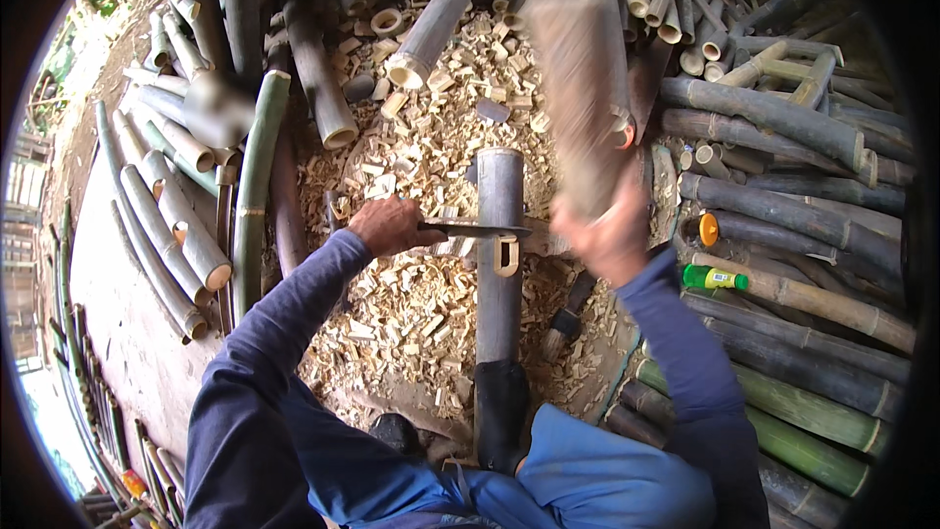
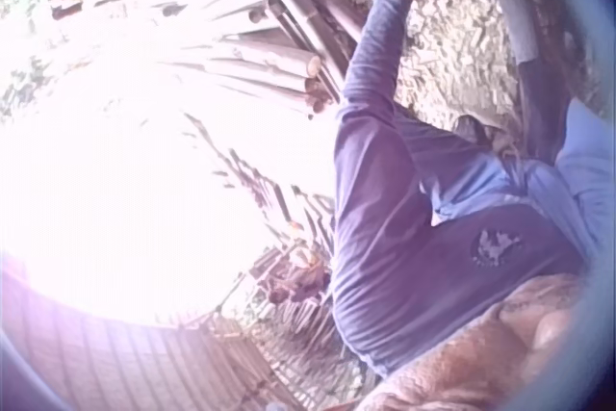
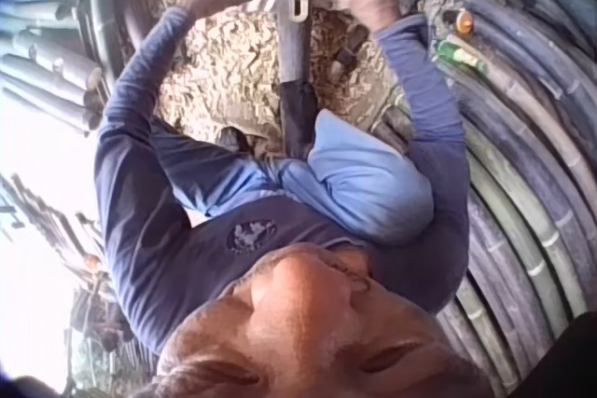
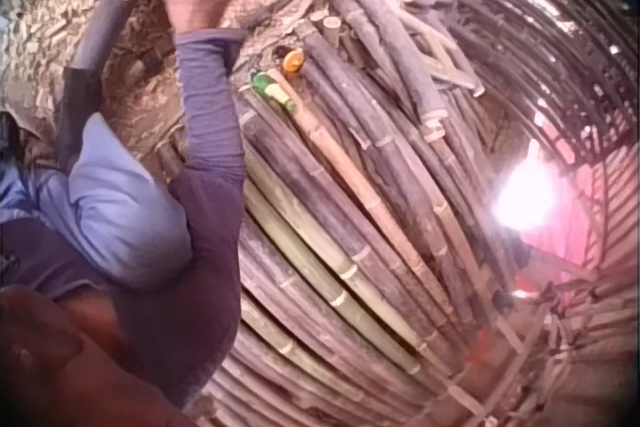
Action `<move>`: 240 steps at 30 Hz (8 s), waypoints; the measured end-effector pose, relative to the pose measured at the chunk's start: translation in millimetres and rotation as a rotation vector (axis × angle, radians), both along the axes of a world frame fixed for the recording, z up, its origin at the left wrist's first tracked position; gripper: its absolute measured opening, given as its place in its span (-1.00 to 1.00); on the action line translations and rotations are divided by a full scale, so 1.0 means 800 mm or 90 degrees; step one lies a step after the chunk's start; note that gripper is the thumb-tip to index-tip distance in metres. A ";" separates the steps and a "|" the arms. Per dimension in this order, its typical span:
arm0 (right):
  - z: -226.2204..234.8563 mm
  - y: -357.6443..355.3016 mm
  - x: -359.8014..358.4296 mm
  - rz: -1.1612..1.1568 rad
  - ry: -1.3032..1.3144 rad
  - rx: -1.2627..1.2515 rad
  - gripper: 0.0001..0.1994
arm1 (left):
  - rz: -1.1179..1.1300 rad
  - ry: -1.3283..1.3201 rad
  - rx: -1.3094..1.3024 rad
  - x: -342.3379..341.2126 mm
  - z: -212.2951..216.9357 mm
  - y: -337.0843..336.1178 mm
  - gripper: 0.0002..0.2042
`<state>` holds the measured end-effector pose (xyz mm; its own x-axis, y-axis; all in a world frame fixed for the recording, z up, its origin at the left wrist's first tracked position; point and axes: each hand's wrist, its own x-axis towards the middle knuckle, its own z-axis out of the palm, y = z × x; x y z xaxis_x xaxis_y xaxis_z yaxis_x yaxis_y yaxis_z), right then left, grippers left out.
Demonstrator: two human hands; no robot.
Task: The person sits on the ground and uses a chisel and a wooden mallet to carve a hole into a piece of bamboo. They repeatedly strike the chisel to remove material and occasionally use a knife to refine the opening.
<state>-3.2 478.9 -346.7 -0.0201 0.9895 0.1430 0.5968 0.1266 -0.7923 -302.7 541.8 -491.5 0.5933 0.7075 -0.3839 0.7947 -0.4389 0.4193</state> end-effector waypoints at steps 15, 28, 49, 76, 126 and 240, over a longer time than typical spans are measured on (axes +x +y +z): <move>-0.049 -0.002 -0.007 0.074 -0.055 -0.123 -0.31 | -0.047 0.025 -0.190 0.001 0.008 0.028 -0.26; -0.075 -0.026 -0.021 0.026 0.091 0.011 -0.27 | -0.047 0.005 -0.232 -0.010 -0.030 0.025 -0.34; -0.016 -0.113 0.089 -0.166 0.477 -0.491 -0.42 | -0.207 0.195 0.199 0.049 0.059 0.024 -0.76; -0.092 -0.020 0.083 0.592 -0.649 0.152 -0.54 | -0.035 0.065 0.079 -0.016 -0.018 -0.108 -0.87; -0.092 -0.014 0.043 0.757 -0.357 0.450 -0.60 | 0.000 0.096 0.133 -0.008 -0.037 -0.104 -0.79; -0.106 -0.018 0.033 0.335 -0.350 0.064 -0.36 | 0.073 -0.272 -0.135 -0.084 -0.026 -0.047 -0.73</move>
